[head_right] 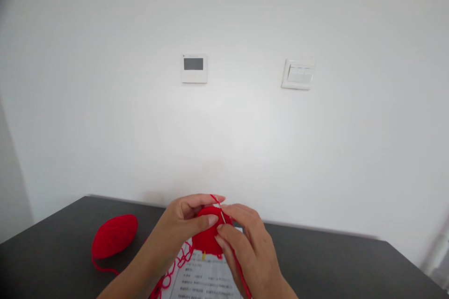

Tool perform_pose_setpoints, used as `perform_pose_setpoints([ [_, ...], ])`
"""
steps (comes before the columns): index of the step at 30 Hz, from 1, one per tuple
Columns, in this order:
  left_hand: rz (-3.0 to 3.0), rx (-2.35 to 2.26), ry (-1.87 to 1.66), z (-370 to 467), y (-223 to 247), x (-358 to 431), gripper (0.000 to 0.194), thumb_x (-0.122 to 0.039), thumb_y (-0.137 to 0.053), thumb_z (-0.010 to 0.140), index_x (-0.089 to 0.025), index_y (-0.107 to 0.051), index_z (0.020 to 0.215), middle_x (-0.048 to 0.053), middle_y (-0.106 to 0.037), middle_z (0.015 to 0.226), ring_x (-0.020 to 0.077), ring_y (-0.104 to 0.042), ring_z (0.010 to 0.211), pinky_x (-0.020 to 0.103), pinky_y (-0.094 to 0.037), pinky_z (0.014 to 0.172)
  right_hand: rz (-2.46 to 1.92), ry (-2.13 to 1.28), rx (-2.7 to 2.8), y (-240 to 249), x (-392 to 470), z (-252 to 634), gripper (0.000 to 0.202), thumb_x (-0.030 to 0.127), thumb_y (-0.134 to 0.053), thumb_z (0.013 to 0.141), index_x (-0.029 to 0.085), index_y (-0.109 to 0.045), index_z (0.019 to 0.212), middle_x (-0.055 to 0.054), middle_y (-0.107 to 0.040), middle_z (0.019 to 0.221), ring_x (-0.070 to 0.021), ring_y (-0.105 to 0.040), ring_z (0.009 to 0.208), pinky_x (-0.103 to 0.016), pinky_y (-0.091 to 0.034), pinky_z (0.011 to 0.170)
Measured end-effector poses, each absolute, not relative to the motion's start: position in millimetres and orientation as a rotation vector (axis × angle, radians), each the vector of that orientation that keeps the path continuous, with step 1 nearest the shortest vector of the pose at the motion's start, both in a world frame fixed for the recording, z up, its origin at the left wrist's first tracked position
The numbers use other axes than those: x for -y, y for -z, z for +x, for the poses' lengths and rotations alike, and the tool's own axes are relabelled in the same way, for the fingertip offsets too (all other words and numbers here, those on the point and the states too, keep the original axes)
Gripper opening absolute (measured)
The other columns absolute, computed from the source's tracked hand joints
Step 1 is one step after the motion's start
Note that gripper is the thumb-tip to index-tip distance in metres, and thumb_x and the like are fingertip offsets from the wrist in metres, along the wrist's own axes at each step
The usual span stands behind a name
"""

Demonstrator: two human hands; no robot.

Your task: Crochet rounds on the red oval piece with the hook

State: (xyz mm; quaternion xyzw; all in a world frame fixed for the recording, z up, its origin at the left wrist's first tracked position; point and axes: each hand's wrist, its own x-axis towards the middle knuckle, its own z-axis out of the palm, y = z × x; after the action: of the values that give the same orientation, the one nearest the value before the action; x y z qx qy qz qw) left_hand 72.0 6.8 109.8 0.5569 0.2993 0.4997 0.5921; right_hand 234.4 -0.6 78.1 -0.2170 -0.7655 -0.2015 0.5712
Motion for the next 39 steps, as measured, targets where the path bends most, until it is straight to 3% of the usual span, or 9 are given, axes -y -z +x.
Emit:
perform_pose_setpoints([
  [6, 1.181, -0.470, -0.915, 65.3, -114.5, -12.8, 0.031, -0.021, -0.079, 0.059, -0.014, -0.075, 0.089, 0.006, -0.072, 0.073, 0.0155, -0.063, 0.070, 0.027, -0.045, 0.074, -0.603, 0.142, 1.836, -81.5, 8.0, 234.6, 0.010, 0.017, -0.052, 0.087, 0.022, -0.061, 0.089, -0.007, -0.064, 0.096, -0.0172, -0.065, 0.086, -0.025, -0.056, 0.071],
  [11, 1.224, -0.474, -0.858, 62.9, -113.8, -15.0, 0.033, -0.023, -0.078, 0.062, -0.014, -0.074, 0.094, 0.006, -0.072, 0.074, 0.0150, -0.063, 0.068, 0.026, -0.045, 0.070, -0.656, -0.046, 1.866, -87.1, 10.5, 237.8, 0.010, 0.017, -0.053, 0.087, 0.023, -0.061, 0.087, -0.005, -0.065, 0.091, -0.0158, -0.066, 0.083, -0.022, -0.056, 0.069],
  [19, 1.213, -0.586, -0.926, 60.3, -109.9, -17.2, 0.026, -0.021, -0.080, 0.059, -0.015, -0.074, 0.084, 0.004, -0.073, 0.074, 0.0121, -0.063, 0.063, 0.024, -0.047, 0.068, -0.603, 0.015, 1.961, -88.3, 12.2, 237.2, 0.015, 0.011, -0.056, 0.084, 0.022, -0.063, 0.092, -0.007, -0.067, 0.091, -0.0172, -0.067, 0.084, -0.023, -0.056, 0.068],
  [28, 1.241, -0.618, -0.844, 50.0, -114.7, -17.0, 0.033, -0.020, -0.079, 0.060, -0.018, -0.074, 0.093, 0.003, -0.072, 0.073, 0.0102, -0.061, 0.059, 0.022, -0.044, 0.062, -0.467, 0.314, 2.023, -96.7, 12.3, 244.1, 0.020, 0.010, -0.057, 0.083, 0.022, -0.067, 0.097, -0.009, -0.071, 0.096, -0.0204, -0.067, 0.088, -0.029, -0.057, 0.071],
  [34, 1.254, -0.647, -0.903, 42.5, -122.6, -16.0, 0.029, -0.019, -0.078, 0.059, -0.018, -0.074, 0.088, -0.002, -0.066, 0.062, 0.0062, -0.053, 0.051, 0.018, -0.038, 0.052, -0.488, 0.218, 2.049, -96.7, 20.1, 245.9, 0.024, 0.005, -0.059, 0.081, 0.019, -0.065, 0.099, -0.010, -0.070, 0.103, -0.0211, -0.065, 0.096, -0.030, -0.057, 0.078],
  [39, 1.298, -0.630, -0.891, 38.4, -124.3, -17.1, 0.024, -0.018, -0.076, 0.060, -0.017, -0.075, 0.084, -0.002, -0.064, 0.059, 0.0054, -0.049, 0.048, 0.018, -0.035, 0.049, -0.541, 0.013, 1.978, -96.7, 24.3, 244.4, 0.019, 0.009, -0.059, 0.084, 0.021, -0.065, 0.097, -0.008, -0.072, 0.099, -0.0200, -0.068, 0.091, -0.027, -0.058, 0.076],
])
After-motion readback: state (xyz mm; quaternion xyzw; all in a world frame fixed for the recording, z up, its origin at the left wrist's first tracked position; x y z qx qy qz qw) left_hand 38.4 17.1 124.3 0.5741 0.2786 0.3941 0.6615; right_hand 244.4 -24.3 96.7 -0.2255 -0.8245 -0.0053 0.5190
